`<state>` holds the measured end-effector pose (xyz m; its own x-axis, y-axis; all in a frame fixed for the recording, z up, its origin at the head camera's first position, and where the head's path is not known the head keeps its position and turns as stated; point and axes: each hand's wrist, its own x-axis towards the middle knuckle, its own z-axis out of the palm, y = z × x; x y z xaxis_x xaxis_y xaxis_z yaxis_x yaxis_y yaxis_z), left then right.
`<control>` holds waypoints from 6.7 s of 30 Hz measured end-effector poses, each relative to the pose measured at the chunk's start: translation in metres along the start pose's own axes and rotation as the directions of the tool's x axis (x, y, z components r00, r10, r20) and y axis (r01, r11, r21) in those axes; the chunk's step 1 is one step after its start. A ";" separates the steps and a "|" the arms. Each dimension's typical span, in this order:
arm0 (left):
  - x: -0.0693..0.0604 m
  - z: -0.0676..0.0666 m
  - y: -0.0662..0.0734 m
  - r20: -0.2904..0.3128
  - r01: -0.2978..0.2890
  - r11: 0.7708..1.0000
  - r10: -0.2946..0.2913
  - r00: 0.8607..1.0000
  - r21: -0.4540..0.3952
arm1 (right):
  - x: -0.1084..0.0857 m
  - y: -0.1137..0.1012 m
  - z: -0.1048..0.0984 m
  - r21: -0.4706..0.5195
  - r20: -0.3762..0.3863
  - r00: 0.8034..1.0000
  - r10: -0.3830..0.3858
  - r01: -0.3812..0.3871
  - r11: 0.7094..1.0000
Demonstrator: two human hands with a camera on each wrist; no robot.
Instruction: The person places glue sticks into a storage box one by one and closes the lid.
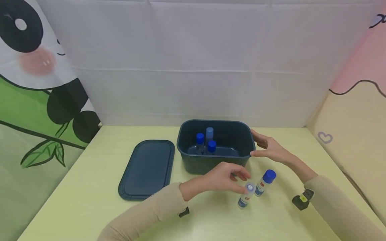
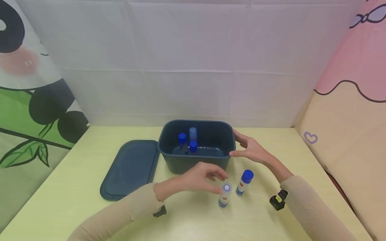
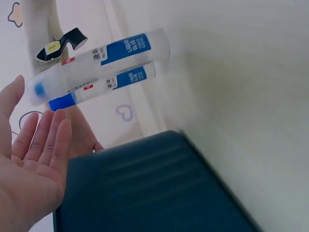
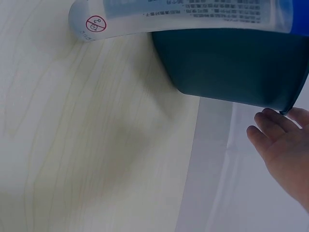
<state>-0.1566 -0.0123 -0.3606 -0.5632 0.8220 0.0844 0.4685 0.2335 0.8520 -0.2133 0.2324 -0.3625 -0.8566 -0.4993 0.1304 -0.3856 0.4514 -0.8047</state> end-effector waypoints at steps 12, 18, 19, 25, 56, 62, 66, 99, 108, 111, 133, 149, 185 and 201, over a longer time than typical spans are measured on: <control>0.005 0.017 -0.008 0.016 -0.032 0.999 0.032 0.999 0.022 | 0.001 0.001 0.001 0.002 -0.008 1.000 -0.017 0.017 1.000; 0.006 0.020 -0.011 -0.004 0.007 0.998 -0.007 1.000 -0.064 | 0.002 -0.002 0.001 0.012 -0.002 1.000 -0.014 0.014 1.000; 0.007 0.020 -0.012 -0.006 0.014 0.996 -0.015 1.000 -0.090 | 0.002 -0.002 0.001 0.011 -0.001 1.000 -0.013 0.013 1.000; 0.009 0.022 -0.016 -0.015 0.037 0.983 -0.040 0.999 -0.182 | 0.002 0.000 0.000 0.001 -0.006 1.000 -0.009 0.009 1.000; 0.009 -0.091 0.044 -0.355 -0.207 0.973 0.157 0.922 -0.106 | 0.002 0.005 -0.002 0.010 0.002 0.999 0.038 -0.038 0.999; 0.020 -0.109 0.048 -0.417 -0.176 0.983 0.136 0.899 -0.058 | 0.003 0.004 -0.002 0.000 0.008 0.999 0.040 -0.040 0.999; 0.028 -0.116 0.038 -0.456 -0.140 0.989 0.102 0.884 -0.051 | 0.003 0.003 -0.003 -0.002 0.008 0.999 0.043 -0.043 0.999; 0.057 -0.103 -0.042 -0.318 0.190 0.972 -0.137 0.938 0.140 | 0.003 0.010 -0.004 0.003 0.008 1.000 0.023 -0.023 1.000; 0.055 -0.105 -0.045 -0.301 0.230 0.937 -0.146 0.942 0.264 | 0.002 0.010 -0.005 0.021 0.007 1.000 0.024 -0.024 0.999; 0.055 -0.106 -0.045 -0.313 0.237 0.923 -0.139 0.940 0.302 | 0.002 0.010 -0.004 0.020 0.006 1.000 0.023 -0.023 1.000; 0.046 -0.109 -0.028 -0.312 0.175 0.921 -0.063 0.948 0.347 | 0.003 0.008 -0.004 0.007 0.008 0.999 0.032 -0.032 0.999; 0.036 -0.040 0.020 -0.220 -0.109 0.967 0.161 0.962 0.231 | 0.003 0.009 -0.005 -0.015 0.020 1.000 0.011 -0.010 1.000; 0.064 0.059 -0.009 -0.331 -0.071 0.987 0.117 0.936 0.147 | 0.002 0.009 -0.004 -0.036 0.003 1.000 -0.017 0.017 0.999; 0.051 0.047 -0.009 -0.264 -0.134 0.988 0.151 0.953 0.081 | 0.003 0.010 -0.003 -0.023 -0.002 1.000 -0.011 0.011 1.000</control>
<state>-0.1576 0.0515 -0.3880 -0.6454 0.6813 0.3453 0.5935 0.1627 0.7882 -0.2206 0.2376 -0.3681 -0.8530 -0.5026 0.1409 -0.4030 0.4627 -0.7896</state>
